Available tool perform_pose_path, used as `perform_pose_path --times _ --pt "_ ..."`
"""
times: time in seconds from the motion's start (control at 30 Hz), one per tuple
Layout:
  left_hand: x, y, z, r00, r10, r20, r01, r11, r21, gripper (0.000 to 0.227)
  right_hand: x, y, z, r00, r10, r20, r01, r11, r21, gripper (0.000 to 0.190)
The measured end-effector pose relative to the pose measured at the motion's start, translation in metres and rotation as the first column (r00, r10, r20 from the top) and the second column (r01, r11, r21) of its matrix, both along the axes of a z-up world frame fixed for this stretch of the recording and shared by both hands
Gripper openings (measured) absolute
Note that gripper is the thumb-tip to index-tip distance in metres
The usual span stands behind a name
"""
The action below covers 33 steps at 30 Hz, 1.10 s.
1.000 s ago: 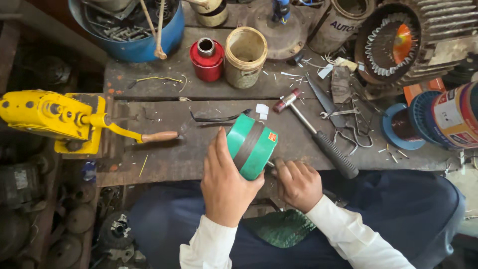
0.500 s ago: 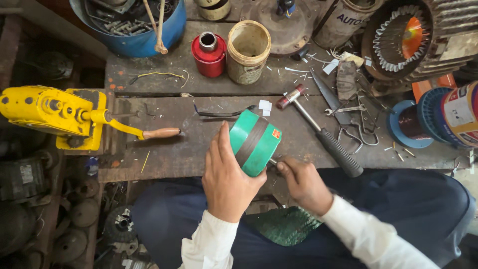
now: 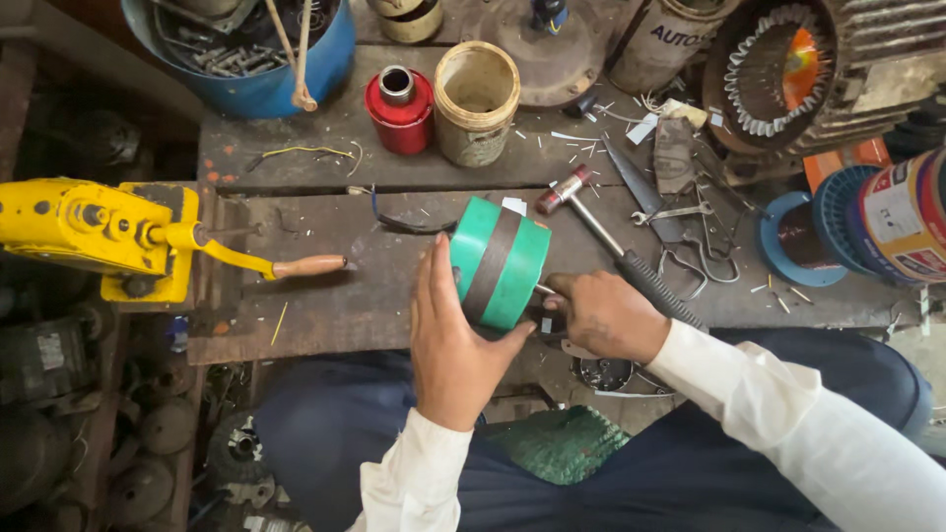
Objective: The person assembles a small electric motor by inserting a rotor into a stator and attaching a green end cap. They use a hammer to tap the end cap into place and then test the shaft rotation before disassembling the unit.
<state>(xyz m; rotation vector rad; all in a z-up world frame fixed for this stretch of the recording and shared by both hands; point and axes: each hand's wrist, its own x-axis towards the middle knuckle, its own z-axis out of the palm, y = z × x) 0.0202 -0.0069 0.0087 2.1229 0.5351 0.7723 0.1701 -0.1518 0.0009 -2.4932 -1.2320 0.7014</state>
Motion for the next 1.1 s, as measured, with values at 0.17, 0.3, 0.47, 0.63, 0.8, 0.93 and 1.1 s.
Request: perform_pose_path --times 0.17,0.3,0.47,0.63,0.8,0.93,1.1 --pt "0.006 0.002 0.0 1.0 0.014 -0.023 -0.014 1.0 -0.009 0.118 -0.018 0.001 -0.01 0.974 -0.192 0.118 0.198 0.979 -0.041 0.021" --pt "0.008 0.003 0.0 0.999 0.017 -0.028 -0.017 1.0 0.004 0.117 -0.038 -0.002 -0.026 0.888 -0.213 0.408 0.171 0.976 0.138 0.017" --pt "0.011 0.001 -0.001 0.999 0.043 -0.002 -0.043 0.999 0.013 0.117 -0.05 0.006 -0.037 0.656 -0.247 0.713 0.018 0.95 0.313 0.04" --pt "0.009 0.001 0.0 0.999 0.052 0.004 -0.052 0.999 0.015 0.116 -0.034 -0.007 -0.022 0.852 -0.147 0.502 -0.015 0.953 0.303 0.024" --pt "0.005 0.001 -0.002 0.999 0.042 0.018 -0.042 0.999 -0.004 0.117 0.031 -0.002 0.0 0.845 -0.088 -0.528 0.106 0.994 0.003 0.03" --pt "0.006 0.0 -0.002 0.999 0.046 0.008 -0.045 0.999 -0.013 0.117 0.063 0.008 -0.009 0.469 -0.234 -0.852 0.057 0.97 -0.235 0.037" --pt "0.006 0.0 -0.002 0.998 0.057 0.018 -0.057 0.998 0.004 0.114 0.063 -0.003 -0.03 0.497 -0.09 -0.863 0.025 0.996 -0.089 0.04"
